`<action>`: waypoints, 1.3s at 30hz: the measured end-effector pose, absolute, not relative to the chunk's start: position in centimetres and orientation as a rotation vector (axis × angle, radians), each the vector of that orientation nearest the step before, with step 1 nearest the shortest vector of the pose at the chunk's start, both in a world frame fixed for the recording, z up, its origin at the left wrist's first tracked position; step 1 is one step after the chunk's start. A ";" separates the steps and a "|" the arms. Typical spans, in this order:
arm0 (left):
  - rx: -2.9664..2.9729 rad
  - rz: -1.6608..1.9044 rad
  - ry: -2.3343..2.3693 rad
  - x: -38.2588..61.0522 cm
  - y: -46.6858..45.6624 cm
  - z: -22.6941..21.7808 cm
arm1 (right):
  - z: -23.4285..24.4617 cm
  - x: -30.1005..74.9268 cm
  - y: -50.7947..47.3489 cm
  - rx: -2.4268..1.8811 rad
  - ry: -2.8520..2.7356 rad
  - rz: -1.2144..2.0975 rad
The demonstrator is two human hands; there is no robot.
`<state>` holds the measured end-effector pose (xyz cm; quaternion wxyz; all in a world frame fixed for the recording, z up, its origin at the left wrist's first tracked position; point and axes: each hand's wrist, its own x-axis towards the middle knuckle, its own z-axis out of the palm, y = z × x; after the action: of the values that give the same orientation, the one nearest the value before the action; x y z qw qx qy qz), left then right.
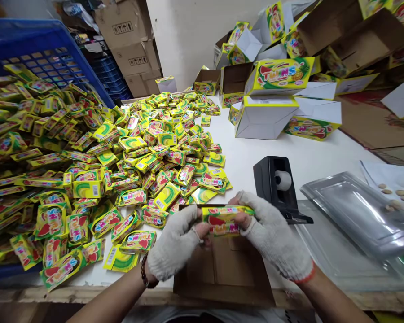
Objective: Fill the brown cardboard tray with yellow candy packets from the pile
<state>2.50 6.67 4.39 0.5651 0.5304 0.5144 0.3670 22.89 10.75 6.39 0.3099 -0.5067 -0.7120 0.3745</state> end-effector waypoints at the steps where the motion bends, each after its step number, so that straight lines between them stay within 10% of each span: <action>1: 1.299 0.896 1.202 2.6 7.5 4.6 | 6.9 23.2 11.5 -1.324 -1.904 0.956; 12: 1.860 0.248 2.209 -0.4 18.3 4.5 | 2.8 18.4 23.3 -1.759 -2.507 0.776; 28: 1.573 0.845 1.634 1.7 21.0 4.5 | 6.4 18.8 23.0 -0.819 -1.358 1.831; 39: 2.043 0.288 1.460 6.4 24.4 0.7 | 4.9 24.8 25.0 -1.077 -0.877 1.684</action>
<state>6.38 24.39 0.73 0.3023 0.7705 0.5506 0.1086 24.82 24.96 4.95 0.4612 -0.4379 -0.3563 0.6845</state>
